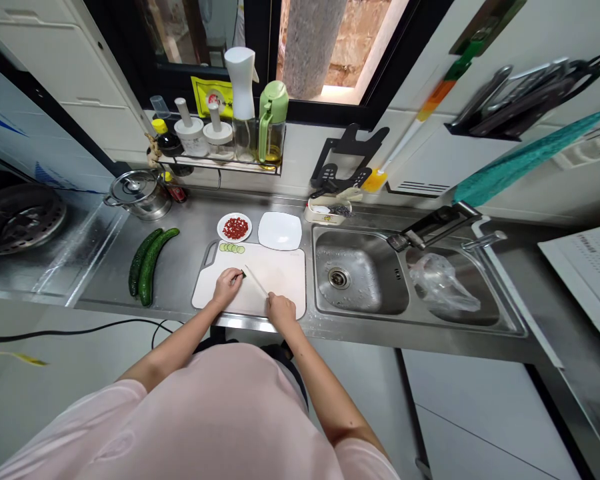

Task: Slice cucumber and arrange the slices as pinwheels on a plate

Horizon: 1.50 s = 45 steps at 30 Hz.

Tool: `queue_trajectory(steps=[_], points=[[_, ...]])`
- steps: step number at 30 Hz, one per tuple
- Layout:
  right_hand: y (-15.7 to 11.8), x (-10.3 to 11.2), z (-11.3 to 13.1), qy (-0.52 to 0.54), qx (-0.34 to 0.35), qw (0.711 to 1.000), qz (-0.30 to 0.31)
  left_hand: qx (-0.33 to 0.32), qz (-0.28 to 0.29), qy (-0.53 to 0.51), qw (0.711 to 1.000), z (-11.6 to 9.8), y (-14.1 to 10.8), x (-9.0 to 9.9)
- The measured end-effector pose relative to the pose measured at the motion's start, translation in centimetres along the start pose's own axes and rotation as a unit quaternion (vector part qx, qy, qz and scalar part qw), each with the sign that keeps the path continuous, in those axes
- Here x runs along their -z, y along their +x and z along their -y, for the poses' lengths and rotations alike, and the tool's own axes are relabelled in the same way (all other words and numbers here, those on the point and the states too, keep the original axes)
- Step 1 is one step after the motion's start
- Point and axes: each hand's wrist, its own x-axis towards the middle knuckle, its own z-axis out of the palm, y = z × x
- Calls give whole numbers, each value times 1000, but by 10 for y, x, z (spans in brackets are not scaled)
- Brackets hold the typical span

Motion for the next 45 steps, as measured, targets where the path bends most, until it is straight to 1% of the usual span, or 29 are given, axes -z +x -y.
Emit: queue_trajectory(steps=[5,9,11,14,16,17,19,22,25,27,30,35,37,38,40,42,43,45], points=[[0,1,-5,-4,-31,999,-14,24,-10,-2,1000,-1,-2,-1],[-1,3,-8,-1,-31,998,-49,68,-24,-20,997,-2,-1,1],[-1,4,-8,1,-30,997,-77,108,-48,-34,992,-4,1,3],[-2,6,-8,-3,-34,993,-109,170,-103,-54,979,-9,7,7],[-1,8,-9,-4,-38,992,-121,182,-124,-64,973,-15,14,12],[-1,9,-9,-4,-39,991,-125,178,-122,-67,974,-19,18,14],[0,10,-9,-4,-38,990,-133,148,-98,-61,982,-28,27,20],[1,12,-10,-9,-30,989,-147,70,-23,-12,997,-42,39,26],[1,13,-11,-18,-14,986,-163,7,77,34,996,-53,47,29],[1,13,-12,-22,-4,984,-174,-14,119,53,991,-58,50,29],[1,11,-15,-26,3,982,-186,-24,142,61,988,-62,51,27],[0,7,-20,-27,-1,984,-176,-24,135,25,990,-66,47,22],[-1,5,-23,-26,-9,986,-166,15,104,15,994,-63,47,19],[-1,5,-24,-25,-15,987,-160,52,82,12,995,-60,47,17],[-2,3,-28,-23,-29,988,-152,151,38,5,988,-48,50,13],[-3,1,-31,-21,-40,988,-150,237,24,-10,971,-33,55,10],[-3,0,-33,-19,-44,988,-150,266,19,-15,964,-26,59,8],[-4,-2,-36,-15,-53,988,-146,293,14,-18,956,-12,67,5]])
